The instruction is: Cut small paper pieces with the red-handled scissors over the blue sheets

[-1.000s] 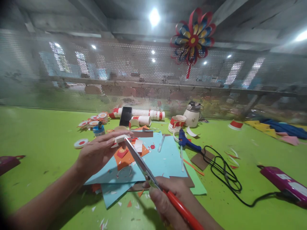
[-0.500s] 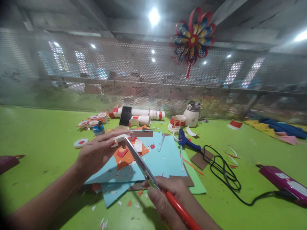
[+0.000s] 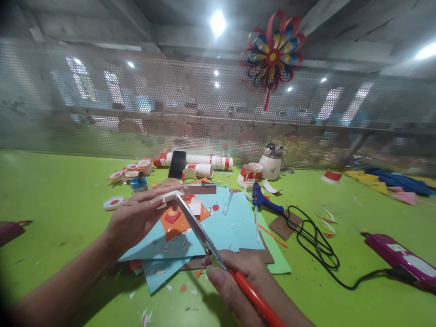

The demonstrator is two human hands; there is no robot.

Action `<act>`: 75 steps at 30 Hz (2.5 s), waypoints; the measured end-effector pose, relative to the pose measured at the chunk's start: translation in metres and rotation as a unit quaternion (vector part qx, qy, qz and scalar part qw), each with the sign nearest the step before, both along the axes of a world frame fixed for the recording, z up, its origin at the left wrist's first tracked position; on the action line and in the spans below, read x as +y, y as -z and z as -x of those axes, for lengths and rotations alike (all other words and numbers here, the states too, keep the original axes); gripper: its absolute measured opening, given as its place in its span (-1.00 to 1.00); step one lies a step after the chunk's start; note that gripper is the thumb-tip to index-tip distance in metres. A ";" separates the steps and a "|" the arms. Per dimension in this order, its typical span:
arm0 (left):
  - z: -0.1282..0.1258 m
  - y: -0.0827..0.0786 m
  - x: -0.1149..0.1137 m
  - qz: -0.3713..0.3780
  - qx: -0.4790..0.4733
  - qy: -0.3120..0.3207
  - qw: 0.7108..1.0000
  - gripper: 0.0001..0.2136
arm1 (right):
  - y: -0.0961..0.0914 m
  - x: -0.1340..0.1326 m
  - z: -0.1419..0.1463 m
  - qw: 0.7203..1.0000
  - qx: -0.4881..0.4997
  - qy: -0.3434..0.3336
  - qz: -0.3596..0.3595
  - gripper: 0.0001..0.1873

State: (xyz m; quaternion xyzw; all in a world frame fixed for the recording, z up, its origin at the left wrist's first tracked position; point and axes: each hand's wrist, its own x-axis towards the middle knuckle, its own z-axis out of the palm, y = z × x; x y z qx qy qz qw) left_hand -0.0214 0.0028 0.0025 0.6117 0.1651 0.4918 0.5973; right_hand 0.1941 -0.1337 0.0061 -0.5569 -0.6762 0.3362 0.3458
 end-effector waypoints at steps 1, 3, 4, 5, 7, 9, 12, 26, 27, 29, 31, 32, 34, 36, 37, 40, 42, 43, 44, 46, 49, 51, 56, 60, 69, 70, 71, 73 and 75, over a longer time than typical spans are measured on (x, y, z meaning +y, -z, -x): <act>0.000 0.000 0.000 -0.001 0.001 -0.001 1.000 -0.74 | 0.000 0.001 -0.001 1.000 -0.004 -0.009 -0.001 -0.38; 0.000 -0.001 -0.001 0.001 0.000 -0.003 1.000 -0.74 | 0.001 0.005 -0.003 0.999 -0.011 -0.031 -0.007 -0.42; -0.001 -0.002 -0.002 0.004 0.001 -0.004 1.000 -0.74 | 0.002 0.006 -0.004 0.999 -0.013 -0.039 -0.012 -0.44; -0.001 -0.002 -0.002 0.009 0.001 -0.005 1.000 -0.74 | 0.002 0.008 -0.004 0.999 -0.015 -0.041 -0.021 -0.47; -0.001 -0.002 -0.002 0.015 0.001 -0.007 1.000 -0.74 | 0.002 0.010 -0.005 0.998 -0.017 -0.045 -0.030 -0.52; -0.001 -0.001 -0.001 0.016 0.000 -0.007 1.000 -0.74 | 0.001 0.012 -0.004 0.998 -0.013 -0.061 -0.020 -0.54; -0.001 0.000 0.000 0.012 0.002 -0.005 1.000 -0.73 | -0.003 0.011 -0.004 0.997 -0.003 -0.081 -0.013 -0.55; -0.001 -0.001 -0.001 0.047 -0.021 0.015 0.999 -0.73 | -0.007 0.004 -0.004 0.998 0.020 -0.062 0.015 -0.48; -0.001 -0.001 -0.001 0.046 -0.023 0.012 0.999 -0.72 | -0.006 0.002 -0.004 0.997 0.030 -0.067 0.024 -0.47; -0.001 -0.002 -0.001 0.034 -0.020 0.003 0.999 -0.69 | -0.004 0.000 -0.004 0.998 0.023 -0.065 0.000 -0.48; -0.003 -0.003 -0.002 0.011 -0.016 -0.012 1.000 -0.63 | -0.004 -0.001 -0.003 0.997 -0.014 -0.057 -0.058 -0.60; -0.003 -0.004 -0.003 0.002 -0.016 -0.022 1.000 -0.61 | -0.004 -0.002 -0.002 0.994 -0.035 -0.057 -0.083 -0.67; -0.005 -0.005 -0.005 -0.009 -0.022 -0.043 0.999 -0.57 | -0.002 -0.001 0.002 0.990 -0.070 -0.055 -0.112 -0.77; -0.006 -0.006 -0.008 -0.016 -0.019 -0.058 0.998 -0.54 | 0.002 -0.001 0.006 0.988 -0.090 -0.035 -0.118 -0.81; -0.007 -0.006 -0.008 -0.021 -0.017 -0.062 0.998 -0.54 | 0.005 -0.001 0.008 0.987 -0.102 -0.020 -0.122 -0.81; -0.008 -0.006 -0.010 -0.037 -0.013 -0.050 0.998 -0.57 | 0.016 -0.002 0.014 0.979 -0.141 0.012 -0.147 -0.77; -0.008 -0.006 -0.009 -0.055 -0.009 -0.035 0.998 -0.60 | 0.022 -0.003 0.016 0.973 -0.157 0.021 -0.168 -0.73; -0.009 -0.006 -0.009 -0.066 -0.005 -0.030 0.997 -0.61 | 0.024 -0.003 0.017 0.970 -0.164 0.025 -0.178 -0.72; -0.009 -0.005 -0.009 -0.076 0.001 -0.027 0.997 -0.62 | 0.025 -0.004 0.017 0.966 -0.173 0.030 -0.187 -0.71; -0.009 -0.004 -0.007 -0.094 0.012 -0.031 0.995 -0.61 | 0.028 -0.003 0.014 0.957 -0.200 0.045 -0.205 -0.69; -0.008 0.000 -0.006 -0.122 0.038 -0.047 0.991 -0.51 | 0.031 -0.002 0.006 0.930 -0.262 0.057 -0.252 -0.59; -0.007 0.001 -0.006 -0.146 0.070 -0.075 0.984 -0.47 | 0.033 -0.001 -0.001 0.904 -0.304 0.057 -0.296 -0.55; -0.010 0.001 -0.009 -0.172 0.129 -0.133 0.968 -0.50 | 0.032 -0.002 -0.011 0.861 -0.356 0.062 -0.357 -0.57; -0.013 0.002 -0.011 -0.180 0.138 -0.142 0.964 -0.52 | 0.027 -0.006 -0.015 0.859 -0.369 0.057 -0.349 -0.59; -0.012 0.000 -0.012 -0.215 0.160 -0.182 0.946 -0.54 | 0.016 -0.010 -0.023 0.848 -0.404 0.051 -0.339 -0.58; -0.012 0.000 -0.012 -0.221 0.157 -0.194 0.943 -0.53 | 0.016 -0.011 -0.023 0.847 -0.403 0.058 -0.342 -0.59; -0.012 0.001 -0.012 -0.226 0.153 -0.206 0.940 -0.53 | 0.018 -0.012 -0.023 0.846 -0.400 0.064 -0.346 -0.60; -0.012 0.003 -0.011 -0.236 0.147 -0.229 0.933 -0.51 | 0.023 -0.014 -0.021 0.849 -0.391 0.072 -0.348 -0.61; -0.013 0.004 -0.011 -0.238 0.152 -0.246 0.927 -0.49 | 0.028 -0.015 -0.018 0.858 -0.377 0.073 -0.342 -0.60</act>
